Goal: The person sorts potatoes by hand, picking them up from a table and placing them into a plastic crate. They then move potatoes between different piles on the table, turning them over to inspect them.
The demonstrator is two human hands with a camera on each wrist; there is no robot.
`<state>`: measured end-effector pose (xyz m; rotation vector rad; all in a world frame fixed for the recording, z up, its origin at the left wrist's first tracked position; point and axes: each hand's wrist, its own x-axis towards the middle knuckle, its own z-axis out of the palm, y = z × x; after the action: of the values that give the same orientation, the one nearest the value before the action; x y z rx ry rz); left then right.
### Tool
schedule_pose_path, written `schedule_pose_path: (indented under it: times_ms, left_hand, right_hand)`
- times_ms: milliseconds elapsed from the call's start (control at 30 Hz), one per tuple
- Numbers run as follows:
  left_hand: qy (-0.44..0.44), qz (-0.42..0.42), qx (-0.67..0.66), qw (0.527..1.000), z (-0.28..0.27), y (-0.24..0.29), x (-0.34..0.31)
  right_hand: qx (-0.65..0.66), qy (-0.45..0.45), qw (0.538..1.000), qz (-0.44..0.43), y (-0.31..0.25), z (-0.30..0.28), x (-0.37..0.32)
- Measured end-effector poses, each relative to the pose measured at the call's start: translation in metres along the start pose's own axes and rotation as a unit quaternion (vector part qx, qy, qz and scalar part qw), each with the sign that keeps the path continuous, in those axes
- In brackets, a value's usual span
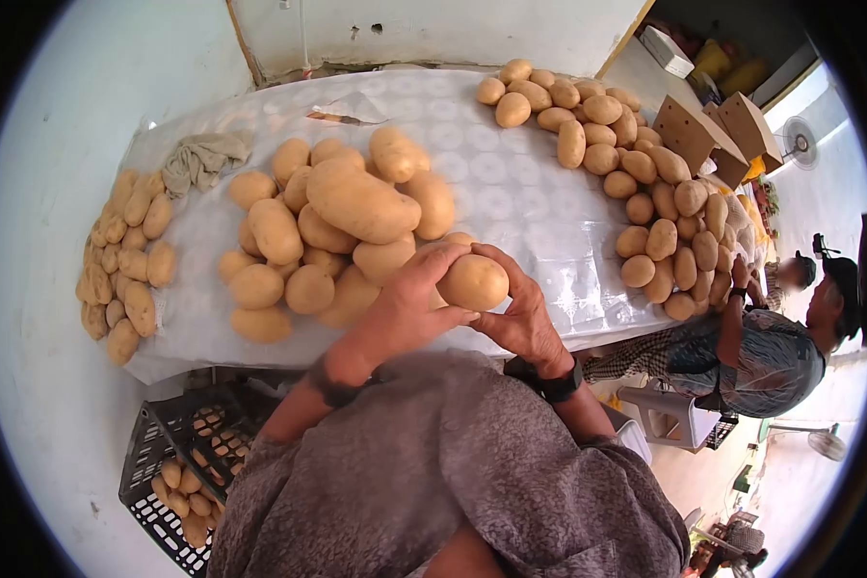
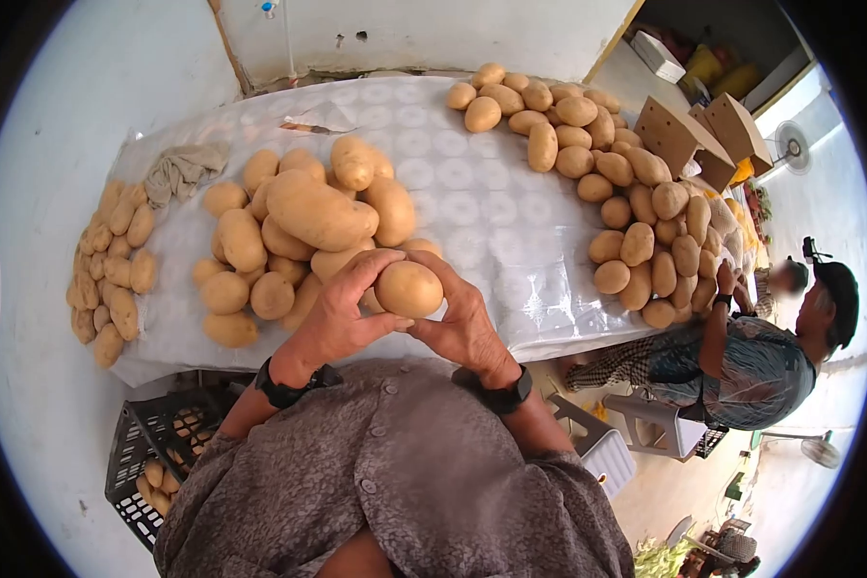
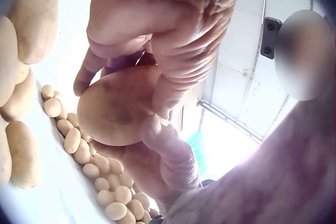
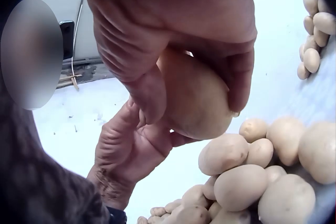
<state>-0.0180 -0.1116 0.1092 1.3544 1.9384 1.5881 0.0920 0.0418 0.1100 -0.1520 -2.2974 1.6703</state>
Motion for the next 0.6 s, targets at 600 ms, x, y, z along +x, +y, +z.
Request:
schedule_pose_path:
  times_ms: [600]
  left_hand:
    - [-0.045,0.055,0.040,0.997,0.063,0.009,0.060]
  right_hand:
    - [0.015,0.102,0.989,-0.108,0.056,-0.072,-0.008]
